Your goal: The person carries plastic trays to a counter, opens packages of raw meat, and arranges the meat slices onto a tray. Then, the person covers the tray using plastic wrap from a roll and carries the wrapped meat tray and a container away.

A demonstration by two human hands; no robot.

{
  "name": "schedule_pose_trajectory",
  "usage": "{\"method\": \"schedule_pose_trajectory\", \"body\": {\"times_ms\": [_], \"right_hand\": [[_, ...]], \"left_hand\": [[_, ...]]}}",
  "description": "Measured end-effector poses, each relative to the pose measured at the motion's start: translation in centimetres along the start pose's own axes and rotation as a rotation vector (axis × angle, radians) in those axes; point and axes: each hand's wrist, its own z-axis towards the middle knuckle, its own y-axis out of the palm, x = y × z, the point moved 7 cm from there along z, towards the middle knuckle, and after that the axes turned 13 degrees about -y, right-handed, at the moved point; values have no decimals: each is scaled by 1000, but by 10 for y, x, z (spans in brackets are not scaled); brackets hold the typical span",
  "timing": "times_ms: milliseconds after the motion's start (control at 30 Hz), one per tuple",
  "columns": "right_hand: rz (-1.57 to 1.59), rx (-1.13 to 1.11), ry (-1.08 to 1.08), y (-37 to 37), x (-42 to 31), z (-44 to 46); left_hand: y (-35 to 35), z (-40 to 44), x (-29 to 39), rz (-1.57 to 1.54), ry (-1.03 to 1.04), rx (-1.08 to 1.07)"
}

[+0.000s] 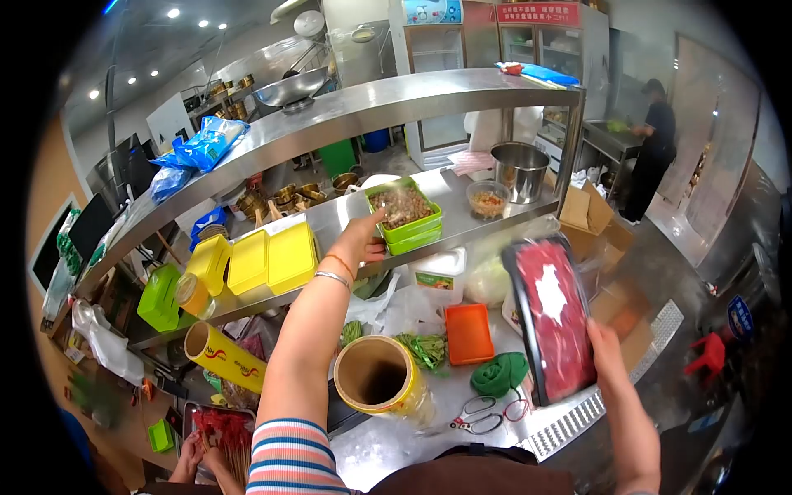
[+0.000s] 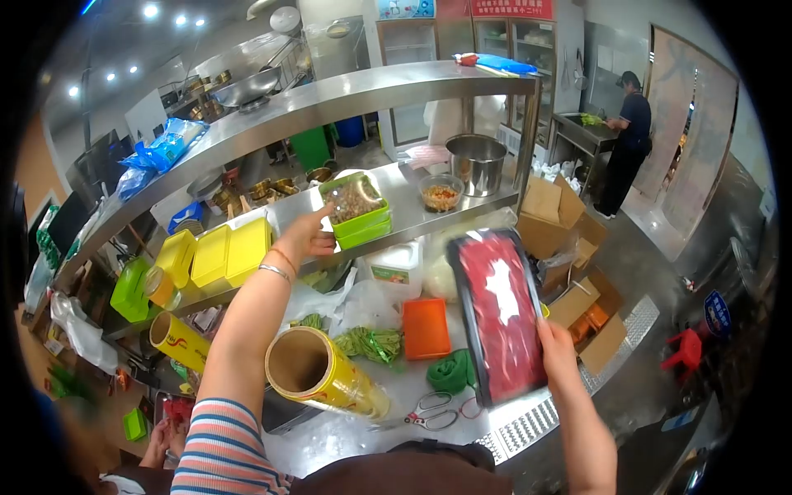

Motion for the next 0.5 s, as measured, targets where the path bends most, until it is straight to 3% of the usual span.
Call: {"method": "schedule_pose_trajectory", "body": {"times_ms": [67,167,367,500], "right_hand": [[-258,-21,-267,19,-18,70],[-571,-31,-383,70,-80,132],[-955,-121,-272,145,-139,191],[-1084,-180,-278,182,-138,198]], "left_hand": [[0,-3,3,13,9,9],[0,-2,4,1,47,13],[-3,8,8,-5,59,52],[0,20,5,-39,8,-3]]}}
